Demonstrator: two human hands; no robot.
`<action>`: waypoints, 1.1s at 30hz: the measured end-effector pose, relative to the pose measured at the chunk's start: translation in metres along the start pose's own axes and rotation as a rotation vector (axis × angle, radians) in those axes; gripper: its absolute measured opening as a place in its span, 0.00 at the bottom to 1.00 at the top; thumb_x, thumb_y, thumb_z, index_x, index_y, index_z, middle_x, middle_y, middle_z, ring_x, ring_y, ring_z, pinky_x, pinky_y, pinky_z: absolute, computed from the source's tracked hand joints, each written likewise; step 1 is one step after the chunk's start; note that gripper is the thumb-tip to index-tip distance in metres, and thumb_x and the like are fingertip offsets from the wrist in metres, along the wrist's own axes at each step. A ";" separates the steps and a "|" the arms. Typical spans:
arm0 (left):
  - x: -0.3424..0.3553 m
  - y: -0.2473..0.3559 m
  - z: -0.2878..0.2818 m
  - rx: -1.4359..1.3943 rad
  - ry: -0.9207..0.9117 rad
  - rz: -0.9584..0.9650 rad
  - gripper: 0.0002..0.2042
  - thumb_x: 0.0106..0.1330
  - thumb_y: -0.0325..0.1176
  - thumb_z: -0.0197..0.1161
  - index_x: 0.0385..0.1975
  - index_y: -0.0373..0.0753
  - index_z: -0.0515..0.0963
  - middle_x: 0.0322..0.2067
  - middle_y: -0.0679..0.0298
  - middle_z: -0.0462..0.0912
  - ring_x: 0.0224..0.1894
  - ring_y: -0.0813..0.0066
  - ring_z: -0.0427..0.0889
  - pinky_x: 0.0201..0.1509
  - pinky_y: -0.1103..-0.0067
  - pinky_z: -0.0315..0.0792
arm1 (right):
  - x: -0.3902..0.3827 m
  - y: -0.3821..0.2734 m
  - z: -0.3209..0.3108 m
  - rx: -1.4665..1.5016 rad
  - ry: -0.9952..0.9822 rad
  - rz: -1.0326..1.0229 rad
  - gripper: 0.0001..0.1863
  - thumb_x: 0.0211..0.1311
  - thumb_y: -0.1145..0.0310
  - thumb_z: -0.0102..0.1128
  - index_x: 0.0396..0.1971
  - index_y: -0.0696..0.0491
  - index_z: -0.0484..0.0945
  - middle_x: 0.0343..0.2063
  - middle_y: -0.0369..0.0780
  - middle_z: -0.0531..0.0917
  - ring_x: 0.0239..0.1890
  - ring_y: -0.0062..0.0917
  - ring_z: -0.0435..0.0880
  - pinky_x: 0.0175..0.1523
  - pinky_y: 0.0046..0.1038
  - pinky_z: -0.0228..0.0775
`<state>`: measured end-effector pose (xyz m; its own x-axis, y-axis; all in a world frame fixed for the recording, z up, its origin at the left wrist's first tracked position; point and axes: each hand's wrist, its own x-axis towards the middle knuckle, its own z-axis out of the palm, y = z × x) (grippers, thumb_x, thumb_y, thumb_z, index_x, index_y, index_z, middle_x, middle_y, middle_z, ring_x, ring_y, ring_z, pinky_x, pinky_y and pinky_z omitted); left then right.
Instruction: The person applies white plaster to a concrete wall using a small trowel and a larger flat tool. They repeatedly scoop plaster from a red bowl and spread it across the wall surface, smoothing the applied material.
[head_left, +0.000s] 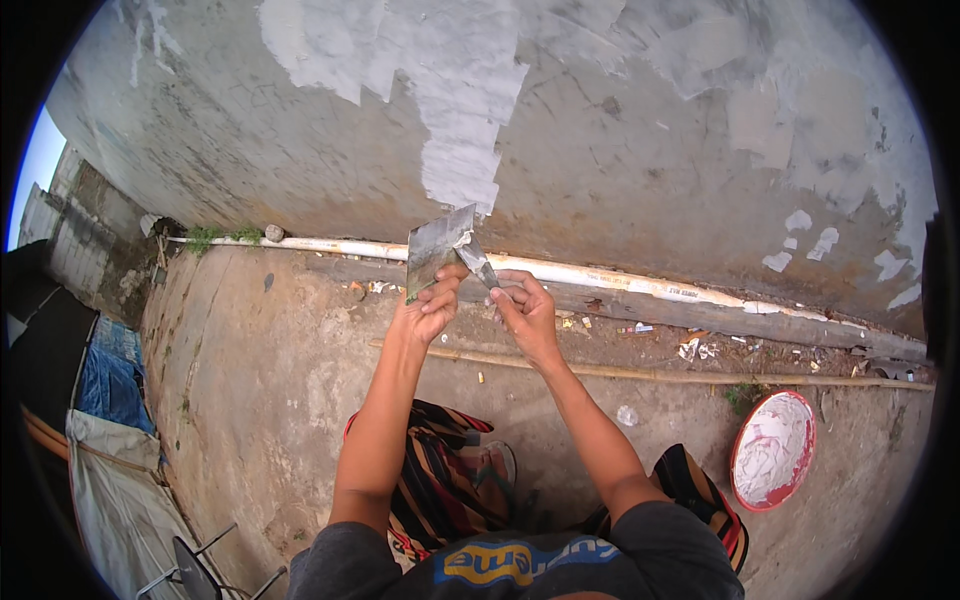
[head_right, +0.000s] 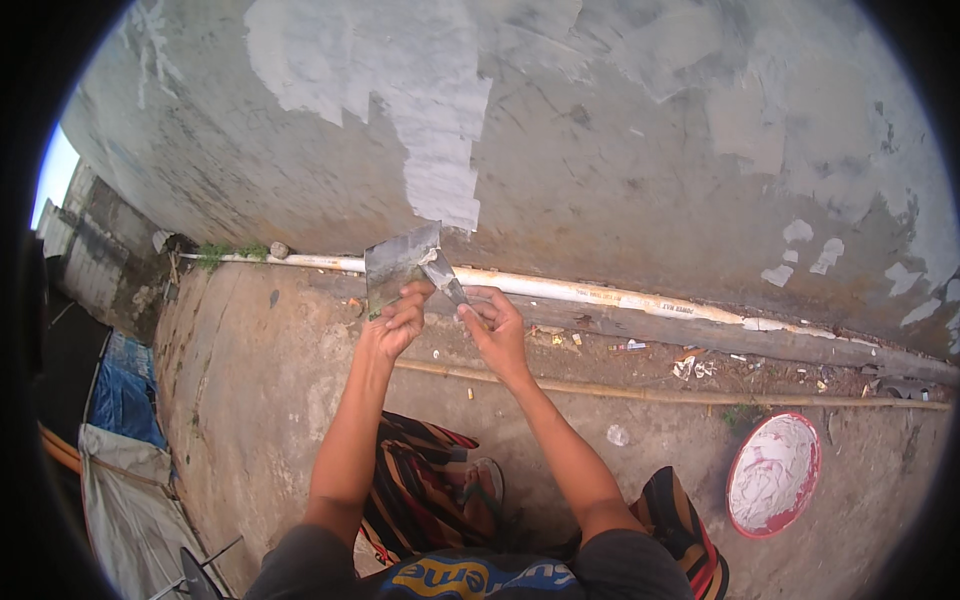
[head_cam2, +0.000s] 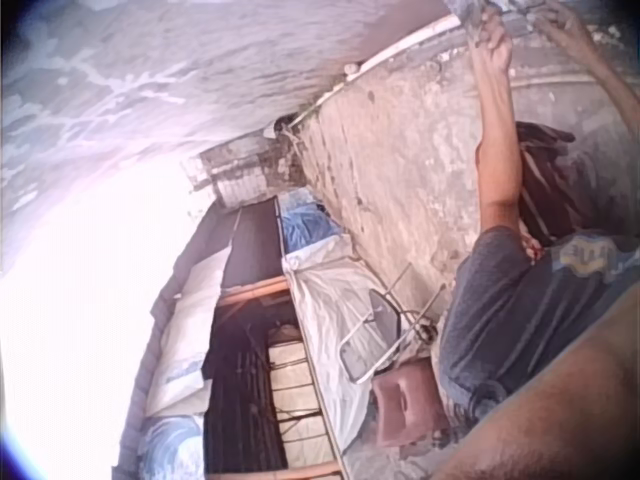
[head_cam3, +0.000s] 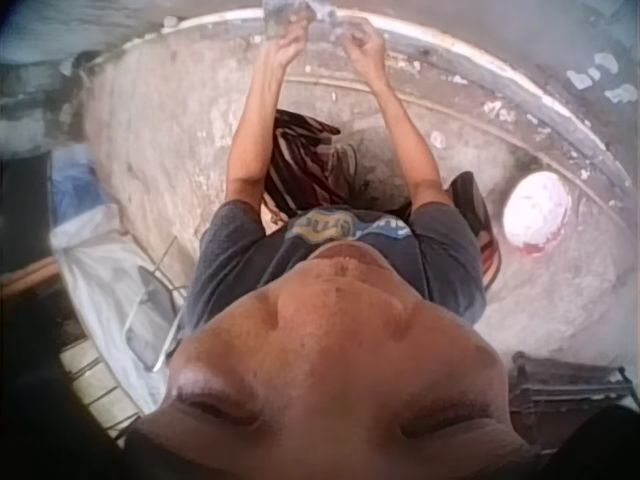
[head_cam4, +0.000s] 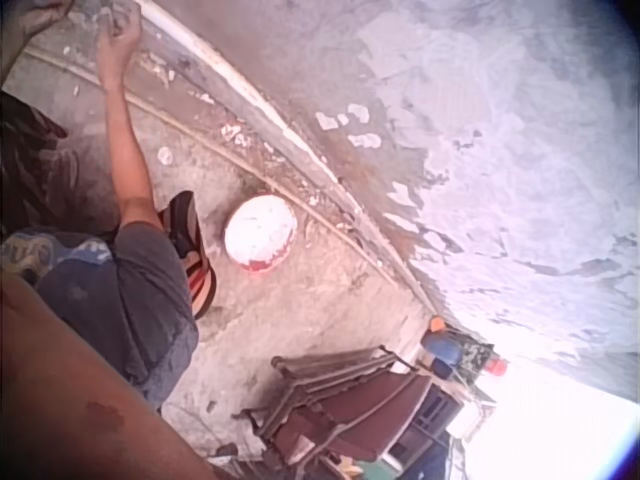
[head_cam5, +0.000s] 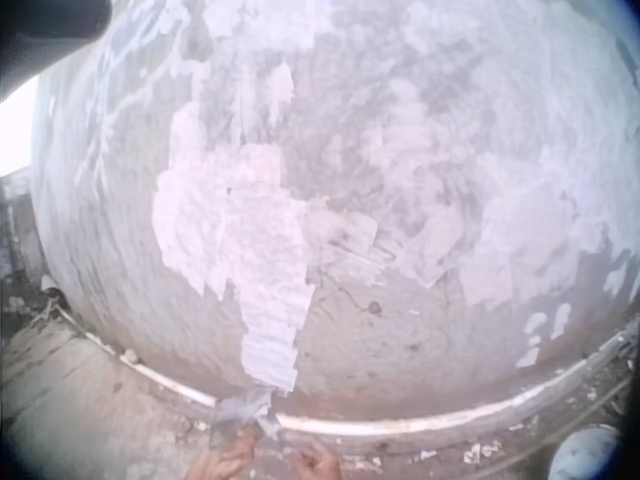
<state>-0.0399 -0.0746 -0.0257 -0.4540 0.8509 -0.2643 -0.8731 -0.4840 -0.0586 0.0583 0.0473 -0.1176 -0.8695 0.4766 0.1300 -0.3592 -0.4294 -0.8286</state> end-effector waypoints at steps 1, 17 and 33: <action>-0.002 -0.001 0.000 0.046 0.004 -0.006 0.07 0.71 0.27 0.42 0.31 0.33 0.58 0.25 0.63 0.60 0.13 0.85 0.61 0.08 0.86 0.54 | 0.000 -0.004 -0.001 0.009 0.004 0.022 0.15 0.64 0.71 0.61 0.49 0.57 0.72 0.29 0.37 0.84 0.27 0.11 0.76 0.29 0.15 0.66; 0.012 -0.008 0.008 1.131 0.358 0.345 0.13 0.72 0.36 0.53 0.48 0.33 0.73 0.42 0.62 0.81 0.37 0.79 0.81 0.37 0.82 0.75 | 0.012 -0.037 -0.030 -0.579 0.316 -0.443 0.09 0.61 0.77 0.58 0.41 0.56 0.80 0.32 0.39 0.84 0.35 0.22 0.80 0.37 0.20 0.72; 0.013 0.035 -0.021 0.888 0.151 0.177 0.10 0.70 0.36 0.55 0.42 0.36 0.74 0.31 0.65 0.80 0.29 0.80 0.80 0.30 0.84 0.74 | 0.008 -0.012 -0.032 -0.884 0.214 -0.791 0.12 0.49 0.85 0.62 0.35 0.57 0.82 0.34 0.42 0.82 0.38 0.35 0.79 0.44 0.31 0.70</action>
<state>-0.0722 -0.0848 -0.0514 -0.6209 0.7130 -0.3257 -0.6371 -0.2169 0.7396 0.0662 0.0806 -0.1240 -0.4094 0.5241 0.7468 -0.3386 0.6729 -0.6577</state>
